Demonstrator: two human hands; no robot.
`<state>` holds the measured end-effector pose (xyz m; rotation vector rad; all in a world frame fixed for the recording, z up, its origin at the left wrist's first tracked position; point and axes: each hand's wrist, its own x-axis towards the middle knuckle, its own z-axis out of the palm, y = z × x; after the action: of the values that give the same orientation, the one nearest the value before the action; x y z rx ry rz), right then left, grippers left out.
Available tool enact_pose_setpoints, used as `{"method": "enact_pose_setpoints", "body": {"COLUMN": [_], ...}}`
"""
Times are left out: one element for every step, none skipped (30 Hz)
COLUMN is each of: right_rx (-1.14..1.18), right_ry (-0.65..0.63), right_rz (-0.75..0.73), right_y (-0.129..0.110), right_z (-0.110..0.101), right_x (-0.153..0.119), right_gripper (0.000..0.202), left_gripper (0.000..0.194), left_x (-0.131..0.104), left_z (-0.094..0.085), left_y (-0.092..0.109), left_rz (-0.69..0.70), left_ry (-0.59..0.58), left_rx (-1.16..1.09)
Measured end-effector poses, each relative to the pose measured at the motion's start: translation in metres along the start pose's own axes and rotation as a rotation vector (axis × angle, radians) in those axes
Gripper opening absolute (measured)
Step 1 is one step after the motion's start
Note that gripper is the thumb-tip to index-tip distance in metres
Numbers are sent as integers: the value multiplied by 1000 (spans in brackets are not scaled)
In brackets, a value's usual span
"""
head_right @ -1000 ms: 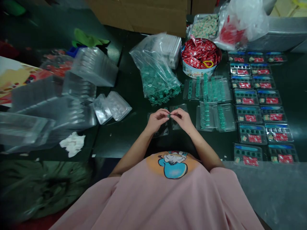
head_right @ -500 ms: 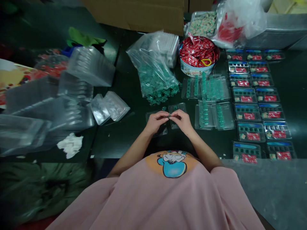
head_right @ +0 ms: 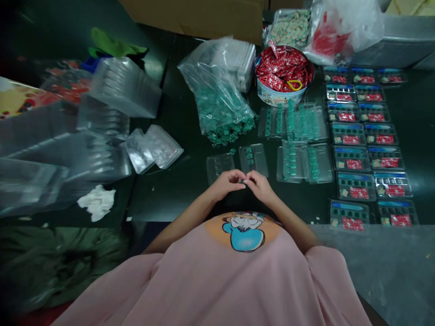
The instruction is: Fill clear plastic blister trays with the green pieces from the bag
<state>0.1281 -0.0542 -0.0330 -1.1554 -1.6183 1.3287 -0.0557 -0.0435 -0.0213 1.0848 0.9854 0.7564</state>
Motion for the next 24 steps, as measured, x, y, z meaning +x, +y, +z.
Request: {"method": "enact_pose_setpoints", "body": {"right_rx": [9,23,44,71,105,141,178,212,238,256,265,268,267,264,260,258,262,273,294,326,370,421,476,530], "right_ry": [5,17,33,50,68,86,102,118,135,154,173,192,210,225,236,241,242,236,223,207,191,177,168,163], "right_rz": [28,56,83,108,129,144,156,163,169,175,179,180,178,173,167,161,158,159,166,179,199,225,255,287], "right_y": [2,4,6,8,9,9,9,9,8,8,7,6,5,5,5,6,7,9,11,13,15,17,18,18], "right_z": [1,2,3,4,5,6,6,7,8,9,9,10,10,11,11,12,12,13,13,14,14,14,14,14], "right_x": [-7,-14,-20,-24,-27,-29,-29,-29,-28,-26,-24,-23,-22,-21,-20,-20,-20,-20,-20,-20,-20,-20,-20,-20], "right_gripper": [22,22,23,24,24,25,26,28,29,30,32,33,34,34,34,34,34,34,34,34,34,34,33,34], "left_gripper": [30,30,29,28,27,25,24,23,22,22,22,23,23,23,22,22,21,20,19,18,17,16,15,14], "left_x": [-4,-8,-10,-12,-12,-12,-12,-11,-10,-9,-8,-7,-7,-7,-6,-6,-5,-5,-5,-4,-4,-4,-4,-4], "left_z": [3,6,8,11,12,14,15,16,17,18,19,19,20,21,21,21,21,21,20,19,18,17,16,15], "left_y": [-2,-4,-6,-7,-7,-7,-7,-6,-4,-3,-3,-2,-3,-3,-4,-4,-4,-4,-4,-3,-1,0,2,3], "left_rz": [-21,-36,-50,-61,-70,-76,-79,-78,-73,-70,-68,-69,-71,-76,-82,-86,-88,-86,-81,-72,-61,-48,-36,-24], "left_ry": [-8,-11,-10,-6,1,11,24,39,56,72,90,108,127,143,156,164,166,164,156,149,143,139,138,139], "left_rx": [8,1,-14,-33,-49,-58,-61,-58,-53,-46,-40,-34,-30,-26,-20,-11,2,18,37,58,84,113,144,172]}}
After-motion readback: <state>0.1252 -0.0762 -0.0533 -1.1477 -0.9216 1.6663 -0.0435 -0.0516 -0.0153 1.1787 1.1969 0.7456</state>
